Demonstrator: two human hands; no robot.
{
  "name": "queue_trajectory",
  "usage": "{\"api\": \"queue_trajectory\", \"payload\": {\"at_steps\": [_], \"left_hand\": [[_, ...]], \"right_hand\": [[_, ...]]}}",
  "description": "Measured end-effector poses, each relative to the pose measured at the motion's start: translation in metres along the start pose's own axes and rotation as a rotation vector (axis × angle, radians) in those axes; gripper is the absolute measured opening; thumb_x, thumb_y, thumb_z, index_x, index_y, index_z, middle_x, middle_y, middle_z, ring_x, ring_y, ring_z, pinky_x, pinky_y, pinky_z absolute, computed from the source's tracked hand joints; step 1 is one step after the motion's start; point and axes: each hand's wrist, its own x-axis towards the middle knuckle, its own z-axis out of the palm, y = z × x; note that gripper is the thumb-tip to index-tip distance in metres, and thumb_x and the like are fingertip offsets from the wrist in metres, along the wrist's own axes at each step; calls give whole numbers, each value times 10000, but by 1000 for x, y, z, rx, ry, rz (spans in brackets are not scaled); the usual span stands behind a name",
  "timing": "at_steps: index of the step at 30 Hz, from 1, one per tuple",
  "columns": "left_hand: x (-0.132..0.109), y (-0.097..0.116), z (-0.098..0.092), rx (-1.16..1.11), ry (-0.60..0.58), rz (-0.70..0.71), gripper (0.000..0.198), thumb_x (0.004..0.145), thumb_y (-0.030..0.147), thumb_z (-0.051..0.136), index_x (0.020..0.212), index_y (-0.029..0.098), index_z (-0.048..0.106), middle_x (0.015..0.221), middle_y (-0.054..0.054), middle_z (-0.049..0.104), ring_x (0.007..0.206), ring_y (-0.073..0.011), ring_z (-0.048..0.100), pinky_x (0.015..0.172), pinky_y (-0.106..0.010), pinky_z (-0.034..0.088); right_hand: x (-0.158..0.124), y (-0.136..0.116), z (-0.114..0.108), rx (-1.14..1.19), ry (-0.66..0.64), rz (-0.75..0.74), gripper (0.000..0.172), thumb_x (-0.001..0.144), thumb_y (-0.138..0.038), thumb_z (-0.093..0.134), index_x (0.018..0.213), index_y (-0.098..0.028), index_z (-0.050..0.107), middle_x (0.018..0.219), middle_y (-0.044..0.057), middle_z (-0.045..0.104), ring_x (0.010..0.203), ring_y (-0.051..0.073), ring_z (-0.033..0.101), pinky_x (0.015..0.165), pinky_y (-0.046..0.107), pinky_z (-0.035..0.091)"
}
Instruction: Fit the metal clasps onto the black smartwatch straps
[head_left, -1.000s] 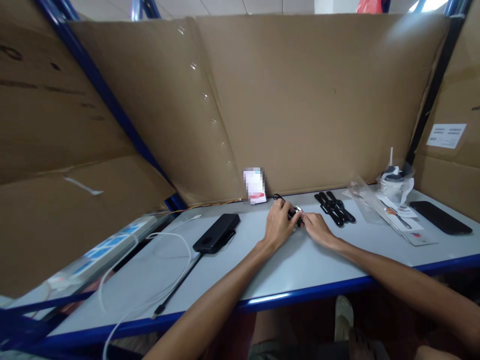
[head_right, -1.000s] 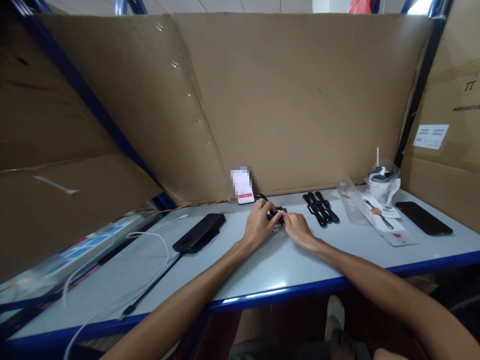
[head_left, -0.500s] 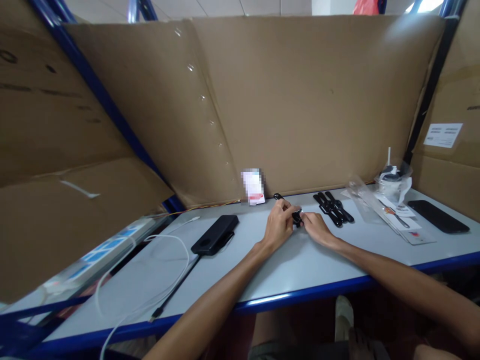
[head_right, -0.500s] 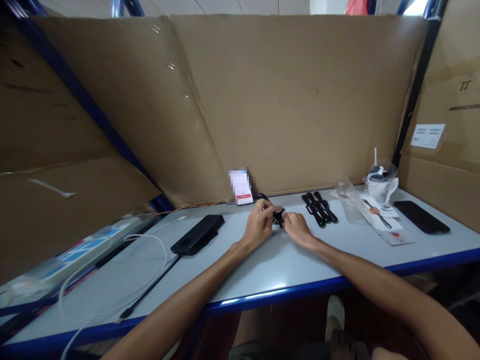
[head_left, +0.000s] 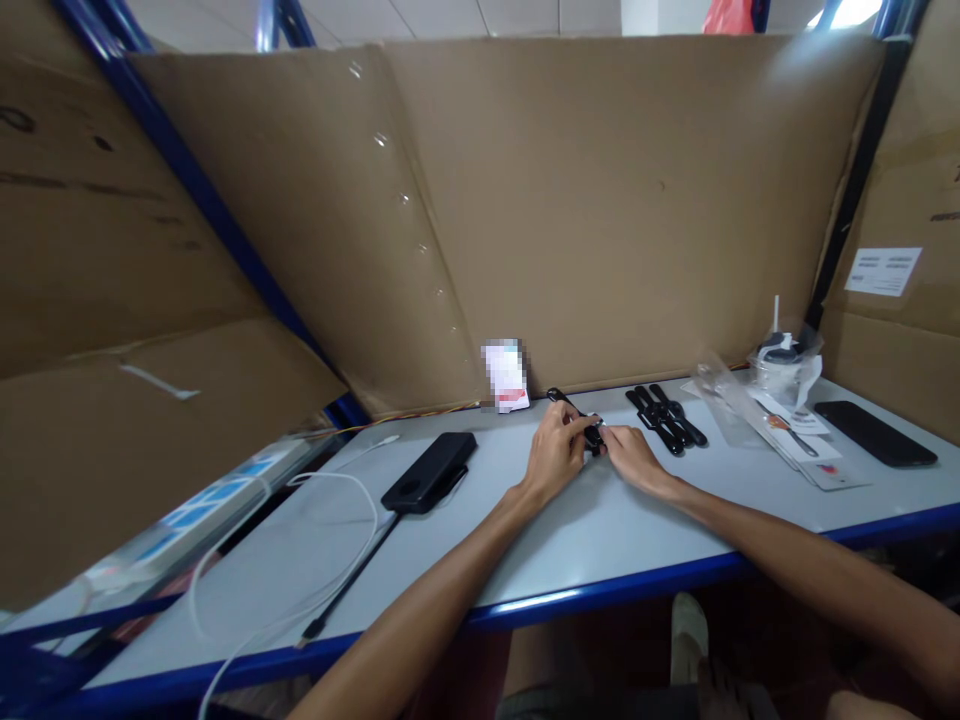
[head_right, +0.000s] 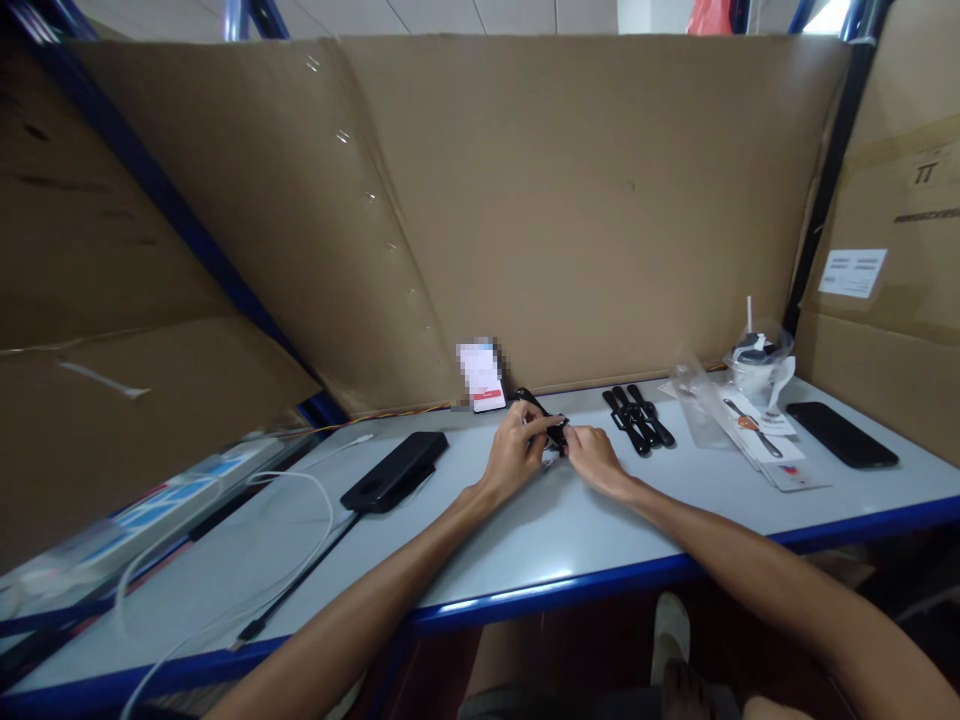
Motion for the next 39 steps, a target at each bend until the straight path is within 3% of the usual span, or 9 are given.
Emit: {"api": "queue_trajectory", "payload": {"at_steps": [6, 10, 15, 19, 23, 27, 33, 39], "left_hand": [[0, -1, 0, 21, 4, -28, 316, 831, 72, 481, 886, 220, 756, 907, -68, 552, 886, -193, 518, 766, -337, 472], [1, -4, -1, 28, 34, -54, 350, 844, 75, 466, 1018, 206, 739, 913, -72, 567, 877, -195, 523, 766, -342, 472], [0, 1, -1, 0, -14, 1, 355, 862, 87, 455, 1059, 222, 717, 917, -68, 562, 895, -195, 523, 773, -334, 465], [0, 5, -1, -12, 32, -70, 251, 914, 184, 475, 1118, 202, 620, 953, -62, 579, 891, -185, 537, 794, -331, 464], [1, 4, 0, 21, 21, -142, 136, 897, 300, 573, 985, 197, 580, 935, -50, 572, 866, -184, 537, 764, -316, 455], [0, 6, 3, 39, -13, -120, 64, 891, 225, 549, 938, 200, 585, 942, -54, 566, 889, -189, 545, 783, -323, 455], [-2, 6, 3, 42, -32, -79, 244, 900, 141, 457, 1031, 216, 649, 949, -61, 551, 883, -183, 536, 761, -310, 454], [0, 4, 0, 7, 2, -41, 228, 886, 135, 463, 901, 210, 677, 912, -56, 543, 866, -181, 524, 768, -311, 451]], "right_hand": [[0, 1, 0, 8, 6, -5, 462, 1001, -254, 342, 744, -132, 706, 770, 100, 727, 742, 198, 620, 693, 261, 369], [-1, -1, -1, 12, 4, 1, 477, 1004, -268, 336, 726, -138, 701, 757, 94, 725, 723, 195, 615, 689, 260, 366], [0, -2, -2, -3, 2, 16, 460, 1002, -258, 346, 742, -135, 706, 771, 100, 727, 743, 196, 621, 684, 257, 361], [1, 0, -1, -3, 11, 5, 470, 1008, -267, 341, 751, -136, 713, 772, 97, 729, 736, 195, 623, 681, 254, 366], [0, 0, 0, -9, 6, -24, 457, 1006, -255, 349, 752, -144, 713, 786, 95, 734, 745, 198, 625, 685, 255, 368], [-1, -1, 0, -34, -2, -22, 465, 1009, -253, 342, 739, -149, 706, 777, 96, 734, 735, 198, 623, 684, 256, 366], [-1, -3, -1, -38, -22, -17, 463, 1009, -256, 340, 746, -149, 705, 788, 98, 734, 750, 200, 637, 693, 252, 370], [-1, -3, 0, -61, -23, -15, 462, 1005, -247, 339, 756, -140, 713, 800, 111, 734, 783, 212, 646, 713, 257, 375]]}}
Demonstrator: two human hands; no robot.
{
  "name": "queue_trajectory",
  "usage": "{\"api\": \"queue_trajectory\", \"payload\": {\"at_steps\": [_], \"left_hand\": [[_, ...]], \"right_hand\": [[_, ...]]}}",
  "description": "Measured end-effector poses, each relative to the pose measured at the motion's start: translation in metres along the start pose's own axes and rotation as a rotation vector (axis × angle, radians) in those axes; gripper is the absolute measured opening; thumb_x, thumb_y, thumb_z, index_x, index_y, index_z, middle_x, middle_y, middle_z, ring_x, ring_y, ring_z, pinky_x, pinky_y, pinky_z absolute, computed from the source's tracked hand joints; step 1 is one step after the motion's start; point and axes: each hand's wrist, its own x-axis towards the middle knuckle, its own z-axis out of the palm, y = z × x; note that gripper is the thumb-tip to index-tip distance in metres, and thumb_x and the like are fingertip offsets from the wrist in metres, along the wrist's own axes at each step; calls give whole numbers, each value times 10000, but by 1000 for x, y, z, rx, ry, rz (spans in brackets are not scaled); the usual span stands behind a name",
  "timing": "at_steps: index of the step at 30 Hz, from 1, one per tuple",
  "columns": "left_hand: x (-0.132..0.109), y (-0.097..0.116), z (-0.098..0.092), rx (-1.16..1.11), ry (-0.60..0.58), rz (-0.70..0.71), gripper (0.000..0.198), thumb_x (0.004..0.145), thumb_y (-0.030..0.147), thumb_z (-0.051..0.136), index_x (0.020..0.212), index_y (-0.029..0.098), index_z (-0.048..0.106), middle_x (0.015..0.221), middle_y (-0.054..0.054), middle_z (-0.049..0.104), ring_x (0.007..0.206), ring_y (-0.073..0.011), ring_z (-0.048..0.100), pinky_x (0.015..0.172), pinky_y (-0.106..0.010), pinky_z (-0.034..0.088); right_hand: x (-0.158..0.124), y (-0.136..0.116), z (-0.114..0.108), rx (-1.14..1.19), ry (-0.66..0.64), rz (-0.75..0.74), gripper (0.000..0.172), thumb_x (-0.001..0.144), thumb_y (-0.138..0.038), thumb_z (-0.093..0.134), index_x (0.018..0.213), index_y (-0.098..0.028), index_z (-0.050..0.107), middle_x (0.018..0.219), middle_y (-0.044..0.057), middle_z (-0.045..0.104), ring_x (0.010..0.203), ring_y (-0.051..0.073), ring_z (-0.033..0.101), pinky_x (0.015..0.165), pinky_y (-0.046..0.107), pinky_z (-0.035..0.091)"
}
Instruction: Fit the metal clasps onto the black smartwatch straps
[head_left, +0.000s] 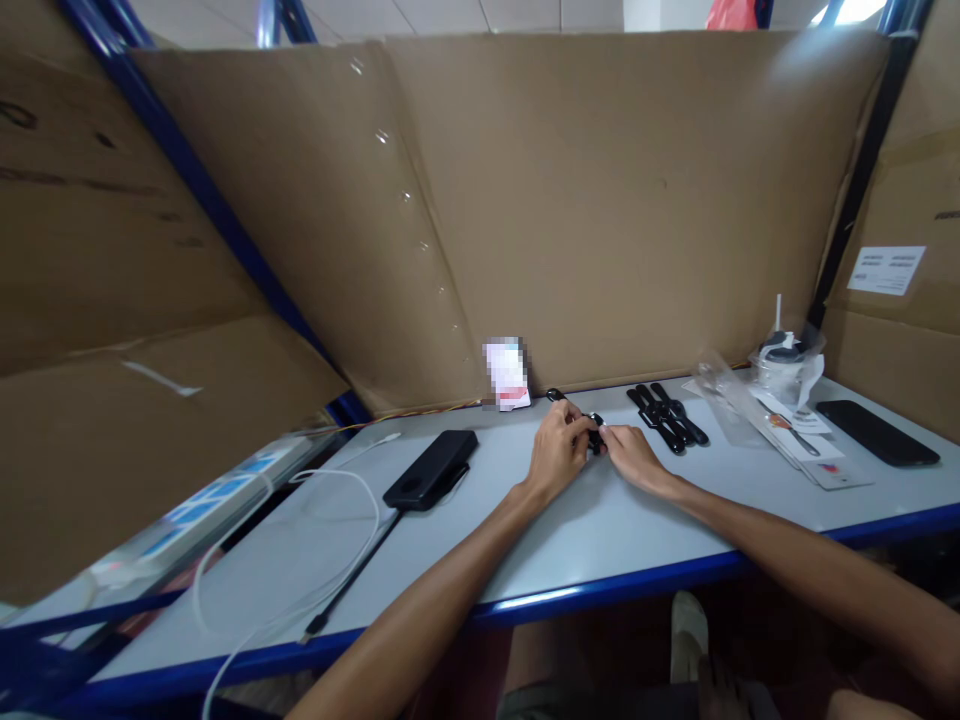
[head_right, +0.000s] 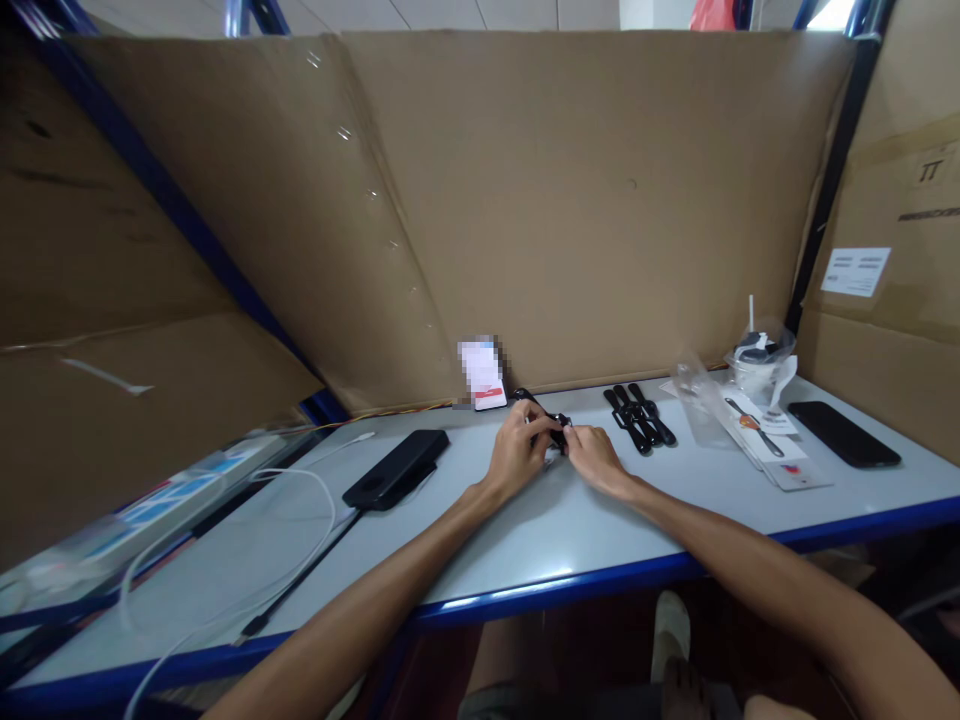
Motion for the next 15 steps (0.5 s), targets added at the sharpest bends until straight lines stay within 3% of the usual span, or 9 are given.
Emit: {"api": "queue_trajectory", "payload": {"at_steps": [5, 12, 15], "left_hand": [[1, 3, -1, 15, 37, -90, 120, 878, 262, 569, 959, 190, 621, 947, -62, 561, 880, -195, 533, 795, -333, 456], [0, -1, 0, -15, -21, 63, 316, 830, 36, 439, 855, 212, 701, 926, -62, 531, 882, -185, 503, 770, -318, 441], [1, 1, -1, -29, 26, 16, 245, 859, 81, 450, 844, 195, 666, 936, -65, 539, 886, -187, 512, 785, -327, 448]], "right_hand": [[0, -1, 0, 18, 0, 0, 467, 1010, -246, 332, 771, -132, 716, 819, 113, 738, 789, 211, 646, 721, 256, 377], [0, 0, -1, 10, -16, 17, 466, 1008, -254, 335, 790, -128, 728, 823, 115, 738, 797, 211, 647, 720, 258, 373], [1, 1, 0, 16, -11, 12, 473, 1009, -267, 334, 790, -126, 729, 827, 121, 739, 799, 215, 647, 723, 263, 376]]}}
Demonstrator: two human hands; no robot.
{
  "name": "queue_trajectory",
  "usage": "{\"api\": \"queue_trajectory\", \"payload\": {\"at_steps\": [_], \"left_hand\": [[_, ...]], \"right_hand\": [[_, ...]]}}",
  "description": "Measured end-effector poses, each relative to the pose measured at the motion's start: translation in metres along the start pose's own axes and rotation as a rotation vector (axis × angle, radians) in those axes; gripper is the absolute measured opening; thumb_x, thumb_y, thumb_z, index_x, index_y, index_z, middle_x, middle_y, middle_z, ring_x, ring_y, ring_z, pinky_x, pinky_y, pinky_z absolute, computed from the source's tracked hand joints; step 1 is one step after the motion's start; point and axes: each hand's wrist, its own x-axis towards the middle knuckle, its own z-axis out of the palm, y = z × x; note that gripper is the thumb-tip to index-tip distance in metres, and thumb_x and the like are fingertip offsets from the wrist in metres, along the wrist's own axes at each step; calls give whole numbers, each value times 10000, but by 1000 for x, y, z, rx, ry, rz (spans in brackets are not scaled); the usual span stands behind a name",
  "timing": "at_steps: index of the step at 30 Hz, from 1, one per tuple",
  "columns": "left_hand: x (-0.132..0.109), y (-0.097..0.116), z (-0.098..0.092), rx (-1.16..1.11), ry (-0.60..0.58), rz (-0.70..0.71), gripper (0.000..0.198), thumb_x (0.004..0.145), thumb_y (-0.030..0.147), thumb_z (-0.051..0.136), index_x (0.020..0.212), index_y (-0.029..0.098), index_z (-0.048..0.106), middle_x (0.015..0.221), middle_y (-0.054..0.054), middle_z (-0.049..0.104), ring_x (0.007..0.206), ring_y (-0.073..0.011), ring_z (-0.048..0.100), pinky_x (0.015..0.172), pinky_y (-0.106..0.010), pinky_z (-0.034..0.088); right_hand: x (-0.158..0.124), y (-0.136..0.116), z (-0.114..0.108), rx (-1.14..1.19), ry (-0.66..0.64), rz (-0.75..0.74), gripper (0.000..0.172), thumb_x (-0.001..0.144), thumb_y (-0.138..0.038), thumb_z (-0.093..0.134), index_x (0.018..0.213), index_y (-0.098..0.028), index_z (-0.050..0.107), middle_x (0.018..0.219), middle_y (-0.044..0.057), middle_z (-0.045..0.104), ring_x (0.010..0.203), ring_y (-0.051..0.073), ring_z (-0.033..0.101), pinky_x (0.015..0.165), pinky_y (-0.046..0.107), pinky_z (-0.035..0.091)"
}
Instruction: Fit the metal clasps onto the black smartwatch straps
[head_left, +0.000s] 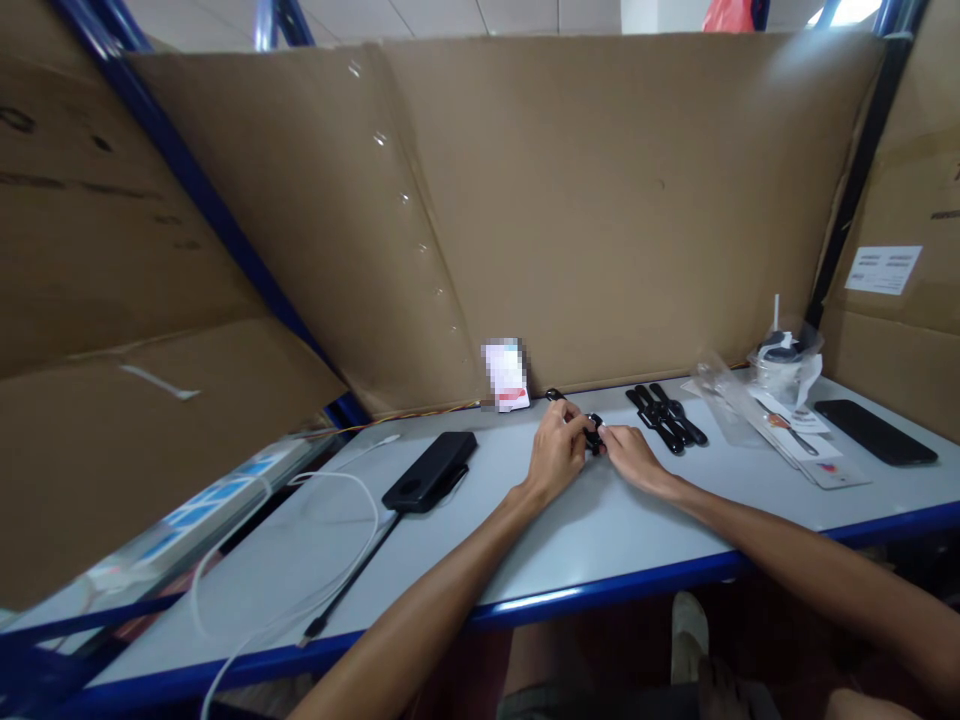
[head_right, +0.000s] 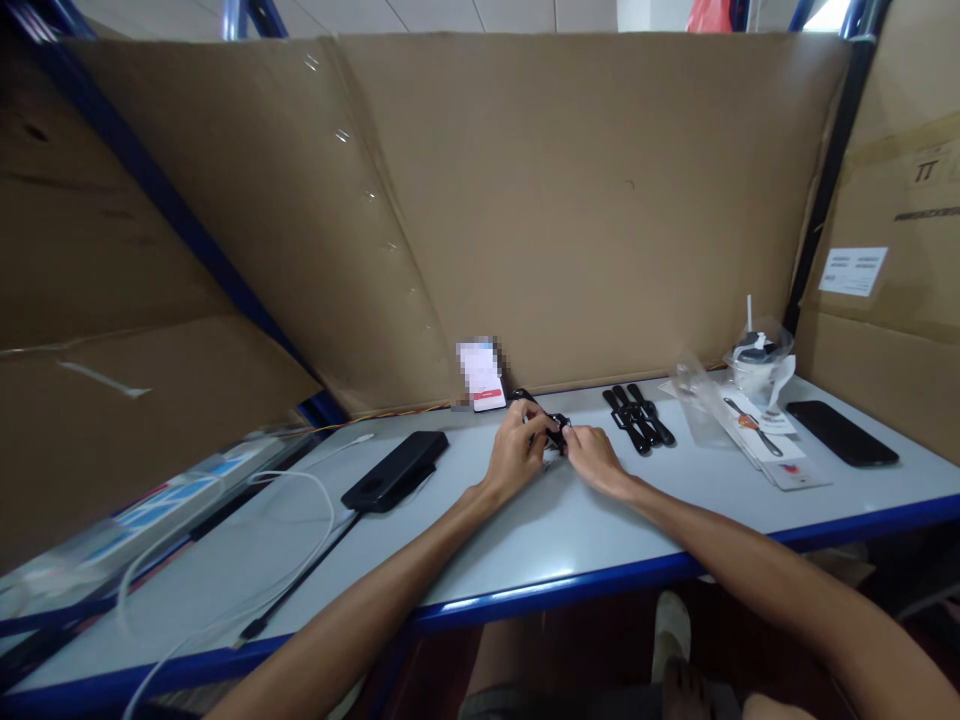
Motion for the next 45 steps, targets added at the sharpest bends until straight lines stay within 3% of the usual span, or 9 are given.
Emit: {"api": "queue_trajectory", "payload": {"at_steps": [5, 11, 18, 24, 28, 32, 45], "left_hand": [[0, 1, 1, 60, 5, -130, 132, 890, 293, 573, 948, 183, 618, 959, -70, 561, 909, -208, 531, 824, -353, 455], [-1, 0, 4, 73, -41, -79, 137, 881, 219, 558, 984, 181, 639, 956, -73, 560, 907, -206, 527, 810, -342, 452], [-1, -8, 4, 77, -51, 74, 294, 877, 85, 439, 943, 205, 699, 921, -71, 533, 864, -191, 491, 744, -313, 428], [0, -4, 1, 40, -9, -30, 213, 940, 203, 441, 1047, 186, 624, 956, -71, 554, 900, -193, 517, 800, -328, 441], [1, -1, 1, 129, -8, -129, 189, 925, 365, 530, 883, 190, 590, 909, -62, 546, 862, -200, 513, 788, -340, 436], [1, 1, 1, 199, -46, -153, 250, 913, 398, 550, 768, 195, 565, 875, -60, 535, 854, -205, 503, 770, -338, 426], [0, 6, 5, 172, -44, -212, 218, 905, 362, 571, 775, 187, 578, 847, -60, 564, 827, -209, 524, 727, -338, 408]], "right_hand": [[0, 1, 1, 13, 14, -24, 459, 1011, -252, 339, 787, -128, 720, 814, 112, 737, 781, 203, 636, 715, 257, 373], [0, 0, 0, 12, 5, -2, 459, 1013, -248, 343, 781, -122, 718, 810, 113, 735, 778, 203, 640, 715, 257, 373], [-1, -1, 2, 36, -9, -19, 446, 997, -241, 360, 710, -148, 687, 759, 86, 720, 744, 193, 624, 694, 256, 362], [-2, -2, 0, 21, 6, -29, 463, 1007, -249, 334, 727, -141, 687, 774, 95, 725, 752, 196, 632, 696, 256, 361], [-2, -1, 0, -10, 3, -33, 461, 1010, -251, 333, 749, -141, 697, 795, 105, 731, 763, 200, 641, 699, 255, 367], [-2, 0, 3, -46, 0, -55, 447, 1010, -241, 328, 783, -146, 702, 813, 102, 731, 784, 202, 646, 715, 252, 377], [-3, 3, 6, -107, 25, -67, 419, 1024, -244, 332, 845, -147, 698, 844, 112, 732, 795, 214, 651, 723, 264, 379]]}}
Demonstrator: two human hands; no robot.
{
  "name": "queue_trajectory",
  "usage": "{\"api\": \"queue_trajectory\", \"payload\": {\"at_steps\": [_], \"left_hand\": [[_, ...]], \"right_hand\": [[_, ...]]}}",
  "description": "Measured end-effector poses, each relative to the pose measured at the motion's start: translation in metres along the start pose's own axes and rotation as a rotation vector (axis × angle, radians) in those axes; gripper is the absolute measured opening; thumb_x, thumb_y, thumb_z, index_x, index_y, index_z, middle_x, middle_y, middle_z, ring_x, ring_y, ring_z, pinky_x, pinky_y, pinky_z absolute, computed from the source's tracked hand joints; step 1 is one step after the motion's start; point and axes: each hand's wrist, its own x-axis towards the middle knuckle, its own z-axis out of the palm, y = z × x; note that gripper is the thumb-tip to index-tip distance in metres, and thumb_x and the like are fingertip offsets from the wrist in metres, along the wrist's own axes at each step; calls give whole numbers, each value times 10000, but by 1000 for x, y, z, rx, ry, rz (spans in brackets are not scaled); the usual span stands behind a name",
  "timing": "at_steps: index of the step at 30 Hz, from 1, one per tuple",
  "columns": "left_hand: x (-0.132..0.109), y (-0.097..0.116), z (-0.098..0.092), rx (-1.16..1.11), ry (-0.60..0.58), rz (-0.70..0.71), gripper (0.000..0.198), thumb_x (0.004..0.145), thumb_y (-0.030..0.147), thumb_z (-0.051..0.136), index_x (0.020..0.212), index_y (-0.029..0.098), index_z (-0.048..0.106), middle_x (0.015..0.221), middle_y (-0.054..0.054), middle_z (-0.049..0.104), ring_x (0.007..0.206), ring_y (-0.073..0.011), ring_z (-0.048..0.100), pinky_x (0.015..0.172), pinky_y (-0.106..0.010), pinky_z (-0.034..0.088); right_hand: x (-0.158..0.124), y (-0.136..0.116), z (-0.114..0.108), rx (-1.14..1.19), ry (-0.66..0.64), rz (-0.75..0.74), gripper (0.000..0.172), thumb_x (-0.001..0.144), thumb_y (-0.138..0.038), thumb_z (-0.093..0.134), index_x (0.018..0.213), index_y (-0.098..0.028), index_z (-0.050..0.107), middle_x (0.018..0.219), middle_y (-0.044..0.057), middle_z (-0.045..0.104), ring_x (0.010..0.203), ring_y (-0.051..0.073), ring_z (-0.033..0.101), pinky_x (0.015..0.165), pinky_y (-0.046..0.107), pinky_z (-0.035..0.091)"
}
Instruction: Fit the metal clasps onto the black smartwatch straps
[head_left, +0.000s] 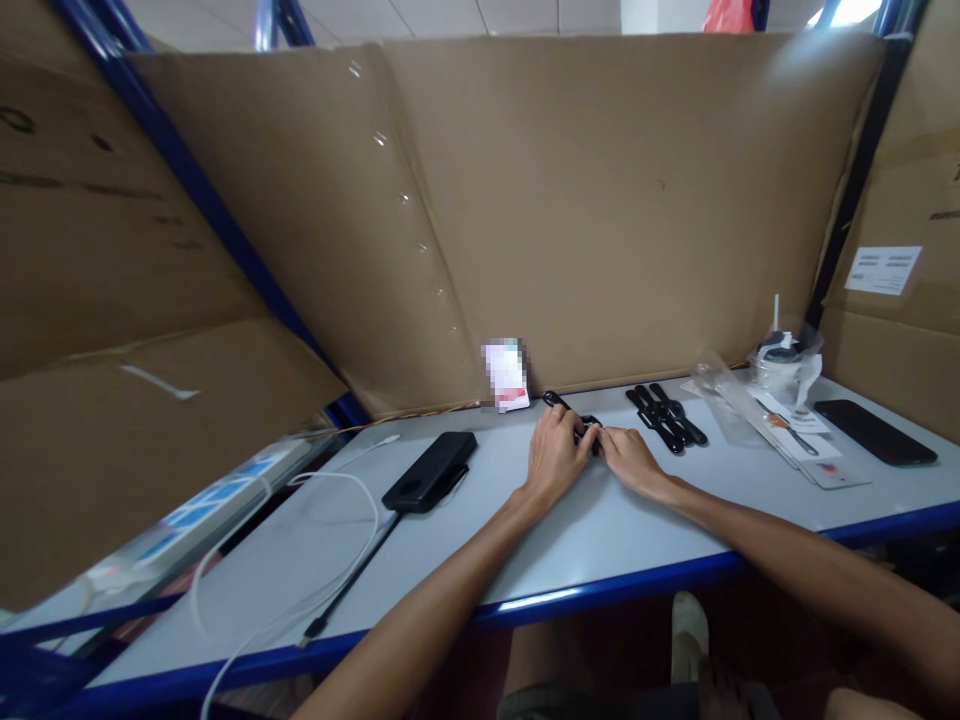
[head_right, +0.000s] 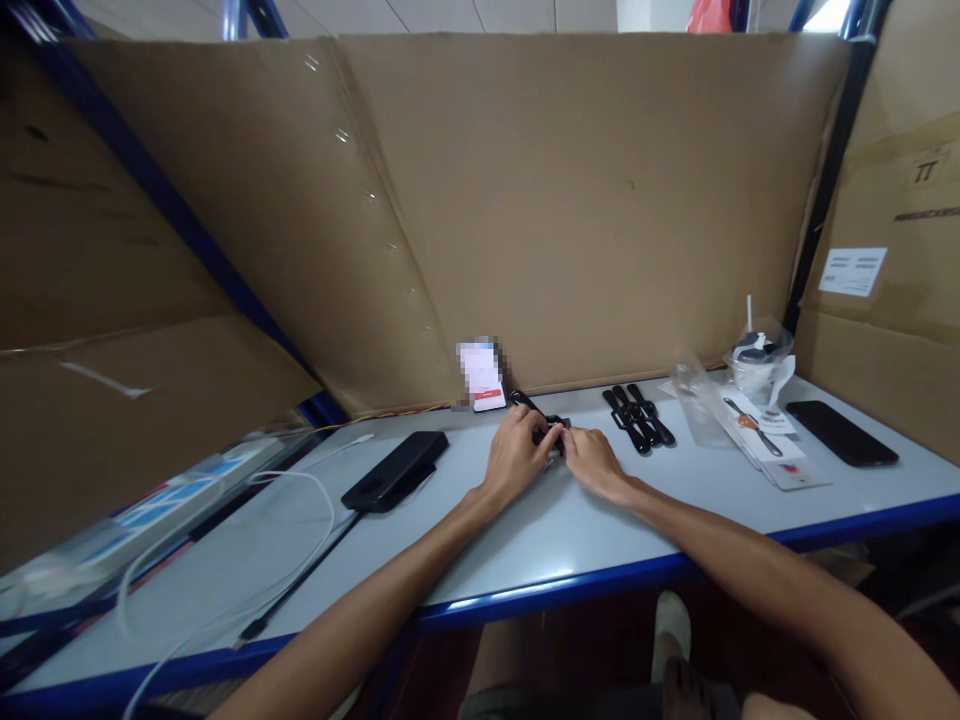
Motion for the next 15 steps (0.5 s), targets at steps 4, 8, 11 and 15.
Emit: {"api": "queue_trajectory", "payload": {"at_steps": [4, 8, 11, 15], "left_hand": [[0, 2, 1, -27, 0, -51, 212, 896, 357, 579, 773, 185, 593, 821, -55, 579, 801, -203, 537, 684, -319, 391], [2, 3, 3, -139, -12, -151, 230, 859, 379, 621, 735, 186, 605, 758, -40, 593, 720, -183, 537, 636, -299, 363], [3, 4, 5, -286, -25, -242, 195, 837, 352, 632, 742, 182, 615, 695, -19, 594, 649, -163, 529, 611, -287, 350], [3, 4, 6, -341, -17, -259, 128, 821, 289, 627, 756, 183, 597, 676, -3, 574, 637, -153, 512, 611, -284, 352]], "right_hand": [[-1, 0, 0, -58, 14, 4, 409, 1031, -266, 320, 911, -150, 694, 876, 118, 736, 805, 214, 653, 722, 268, 380], [-4, -1, -1, -109, 7, 25, 397, 1039, -292, 306, 966, -158, 672, 882, 114, 732, 815, 203, 658, 721, 259, 375], [-6, -3, -3, -100, 3, 30, 399, 1043, -312, 293, 998, -153, 656, 885, 122, 728, 822, 212, 662, 718, 265, 372], [-5, -6, -4, -92, -3, 32, 358, 1030, -301, 332, 1004, -150, 655, 918, 132, 732, 848, 224, 669, 712, 271, 371]]}}
